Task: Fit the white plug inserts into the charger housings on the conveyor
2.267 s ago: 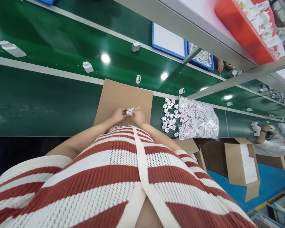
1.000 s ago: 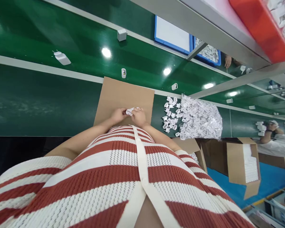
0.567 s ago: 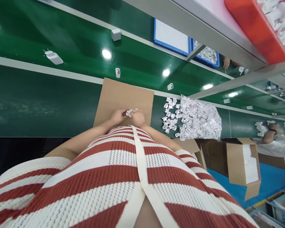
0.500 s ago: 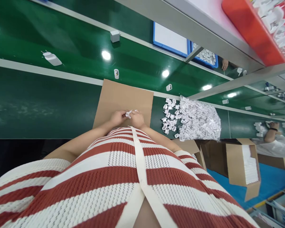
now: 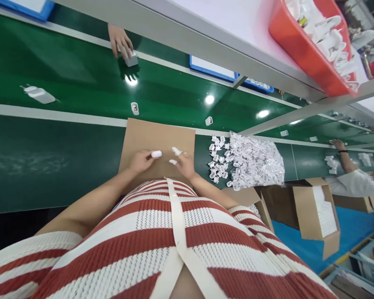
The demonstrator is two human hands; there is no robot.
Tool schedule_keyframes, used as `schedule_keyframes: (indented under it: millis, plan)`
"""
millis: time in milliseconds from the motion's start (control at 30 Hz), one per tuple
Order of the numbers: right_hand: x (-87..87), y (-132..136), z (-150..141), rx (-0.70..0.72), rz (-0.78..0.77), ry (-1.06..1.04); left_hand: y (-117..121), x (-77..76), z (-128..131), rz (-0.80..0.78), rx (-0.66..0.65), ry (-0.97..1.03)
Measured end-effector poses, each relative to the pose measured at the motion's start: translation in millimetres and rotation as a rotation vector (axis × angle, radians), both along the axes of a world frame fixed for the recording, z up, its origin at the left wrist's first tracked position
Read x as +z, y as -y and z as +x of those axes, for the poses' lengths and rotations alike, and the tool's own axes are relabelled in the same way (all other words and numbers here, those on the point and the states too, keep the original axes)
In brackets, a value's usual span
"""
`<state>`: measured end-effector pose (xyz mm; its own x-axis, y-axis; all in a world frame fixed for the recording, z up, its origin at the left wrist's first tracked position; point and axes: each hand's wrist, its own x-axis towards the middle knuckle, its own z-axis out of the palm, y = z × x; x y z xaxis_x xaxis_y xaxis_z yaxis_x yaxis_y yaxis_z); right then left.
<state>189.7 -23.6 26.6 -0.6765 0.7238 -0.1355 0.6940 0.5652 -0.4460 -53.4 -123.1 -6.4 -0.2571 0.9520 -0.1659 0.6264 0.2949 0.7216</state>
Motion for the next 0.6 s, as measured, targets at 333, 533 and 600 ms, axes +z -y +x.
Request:
schedule_keyframes:
  millis: [333,533,600]
  plan:
    - [10.1,-130.8,100.6,-0.716,0.012,0.276,-92.6,21.9,-184.3,-0.093,0.542,-0.224]
    - [9.2,-148.7,103.1,-0.798,-0.049,0.255,-91.0,42.7,-185.5,0.009,0.523,-0.399]
    - [12.6,-147.6,103.4,-0.821,-0.07,0.188,-88.6,49.4,-177.5,0.122,0.294,-0.545]
